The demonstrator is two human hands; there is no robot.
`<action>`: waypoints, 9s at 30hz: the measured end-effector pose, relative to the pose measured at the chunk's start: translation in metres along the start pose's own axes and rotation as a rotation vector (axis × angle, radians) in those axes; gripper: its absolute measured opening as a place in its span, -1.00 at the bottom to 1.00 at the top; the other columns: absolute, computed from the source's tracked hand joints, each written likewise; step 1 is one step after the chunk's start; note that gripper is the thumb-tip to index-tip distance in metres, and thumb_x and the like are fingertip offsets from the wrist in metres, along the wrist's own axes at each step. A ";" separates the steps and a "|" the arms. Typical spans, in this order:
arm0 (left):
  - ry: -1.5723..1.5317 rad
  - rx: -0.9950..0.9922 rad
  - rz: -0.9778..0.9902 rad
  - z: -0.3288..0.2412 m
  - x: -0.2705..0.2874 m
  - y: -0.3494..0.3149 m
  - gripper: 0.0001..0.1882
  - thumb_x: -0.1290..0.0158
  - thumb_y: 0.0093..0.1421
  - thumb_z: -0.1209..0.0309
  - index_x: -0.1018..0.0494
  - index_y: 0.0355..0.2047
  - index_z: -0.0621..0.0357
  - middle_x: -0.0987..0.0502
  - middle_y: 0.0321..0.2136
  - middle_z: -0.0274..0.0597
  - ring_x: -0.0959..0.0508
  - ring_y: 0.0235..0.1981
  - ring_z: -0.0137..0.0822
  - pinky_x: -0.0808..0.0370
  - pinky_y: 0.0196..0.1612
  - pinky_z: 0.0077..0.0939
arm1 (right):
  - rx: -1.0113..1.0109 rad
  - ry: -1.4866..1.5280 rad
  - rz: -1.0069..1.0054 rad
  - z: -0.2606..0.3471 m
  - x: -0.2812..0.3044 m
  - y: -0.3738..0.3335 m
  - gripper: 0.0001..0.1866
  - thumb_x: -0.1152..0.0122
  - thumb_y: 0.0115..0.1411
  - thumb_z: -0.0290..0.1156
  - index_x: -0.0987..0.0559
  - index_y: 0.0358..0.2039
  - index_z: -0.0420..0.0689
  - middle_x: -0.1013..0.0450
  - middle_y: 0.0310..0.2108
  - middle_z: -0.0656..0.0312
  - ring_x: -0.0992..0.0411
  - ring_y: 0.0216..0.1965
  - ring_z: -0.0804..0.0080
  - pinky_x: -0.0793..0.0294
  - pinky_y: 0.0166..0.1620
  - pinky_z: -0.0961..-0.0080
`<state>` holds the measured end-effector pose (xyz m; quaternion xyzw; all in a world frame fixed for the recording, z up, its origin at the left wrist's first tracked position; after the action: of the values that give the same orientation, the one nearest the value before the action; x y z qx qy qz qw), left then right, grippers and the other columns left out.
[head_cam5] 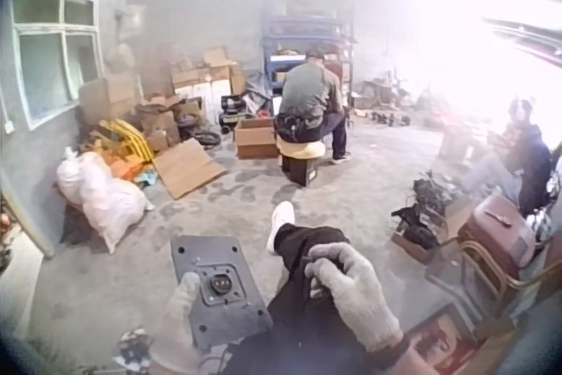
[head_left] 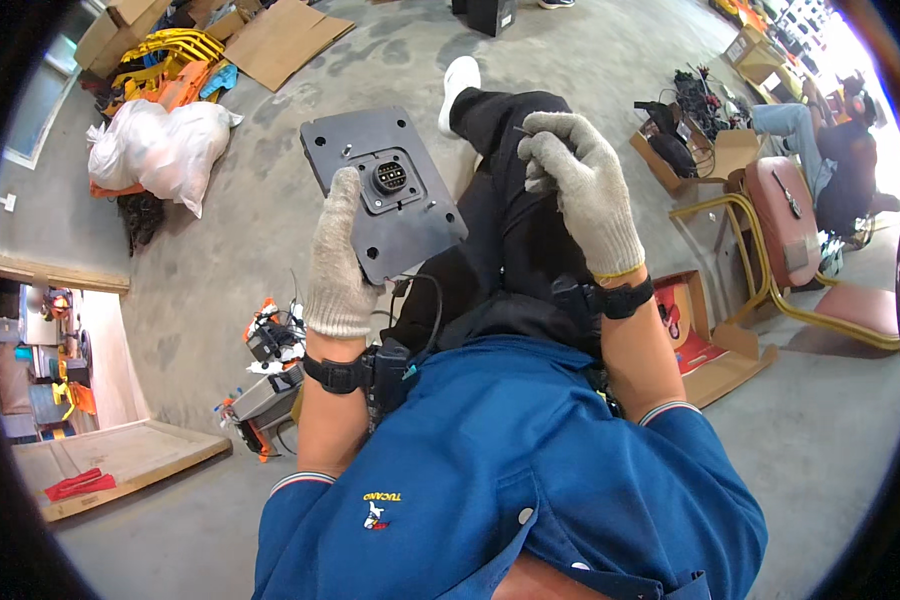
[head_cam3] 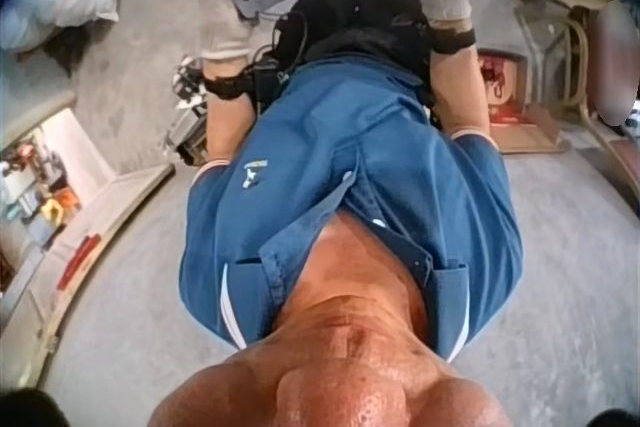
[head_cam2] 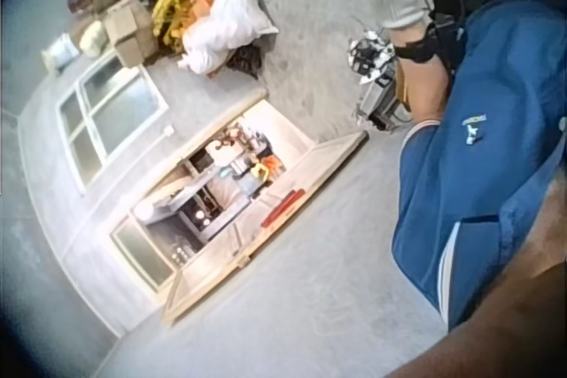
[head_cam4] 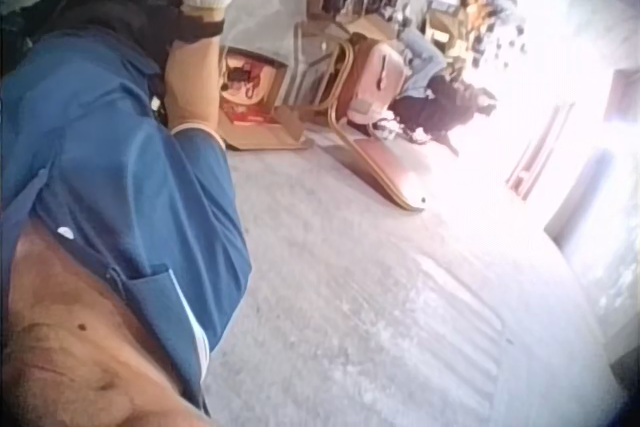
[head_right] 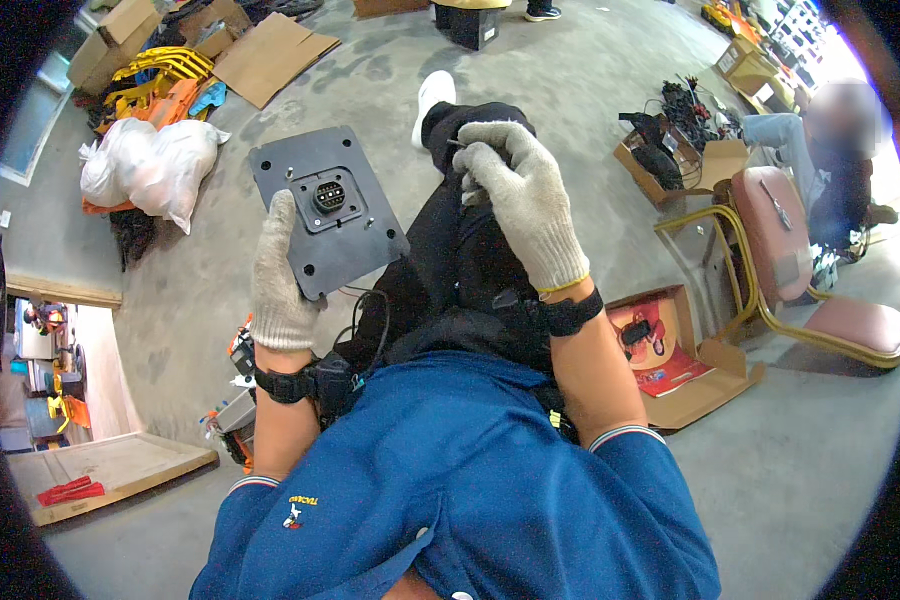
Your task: The recorder is assembling or inspecting a black electronic component, possibly a sensor or connector plate.
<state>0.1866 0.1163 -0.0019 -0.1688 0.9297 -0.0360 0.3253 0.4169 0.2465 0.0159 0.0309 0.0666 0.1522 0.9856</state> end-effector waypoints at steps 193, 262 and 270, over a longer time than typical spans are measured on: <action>0.246 -0.102 0.077 -0.009 -0.028 0.001 -0.28 0.18 0.56 -0.20 -0.53 0.15 0.29 -0.67 -0.18 -0.21 -0.67 -0.22 -0.45 -0.64 -0.13 -0.57 | 0.106 -0.582 0.292 0.015 -0.088 -0.006 -0.56 -0.22 0.46 -0.10 -0.58 -0.32 -0.29 -0.50 -0.50 -0.13 -0.54 -0.46 0.05 -0.47 -0.32 0.19; 0.335 -0.097 -0.027 -0.012 -0.009 -0.003 -0.29 0.08 0.50 -0.24 -0.56 0.12 0.23 -0.65 -0.16 -0.26 -0.64 -0.23 -0.51 -0.65 -0.20 -0.59 | 0.391 -0.646 0.352 0.027 -0.106 -0.013 -0.78 -0.33 0.37 -0.31 -0.59 -0.28 -0.23 -0.59 -0.41 -0.10 -0.61 -0.34 -0.11 -0.53 -0.27 0.16; 0.304 -0.078 -0.047 -0.011 -0.012 -0.005 -0.35 0.08 0.53 -0.18 -0.56 0.04 0.24 -0.64 -0.23 -0.28 -0.63 -0.28 -0.51 -0.62 -0.19 -0.55 | 0.342 -0.763 0.363 0.021 -0.108 -0.012 -0.69 -0.25 0.43 -0.24 -0.55 -0.32 -0.25 -0.53 -0.42 -0.17 -0.55 -0.34 -0.22 -0.46 -0.31 0.05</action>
<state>0.1899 0.1157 0.0151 -0.1955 0.9647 -0.0327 0.1732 0.3212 0.2009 0.0486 0.2581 -0.2837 0.2868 0.8779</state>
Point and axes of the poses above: each hand's wrist, its own y-axis towards the middle knuckle, its own x-axis out of the back of the hand, z = x × y, the point moved 6 cm from there along y, towards the middle knuckle
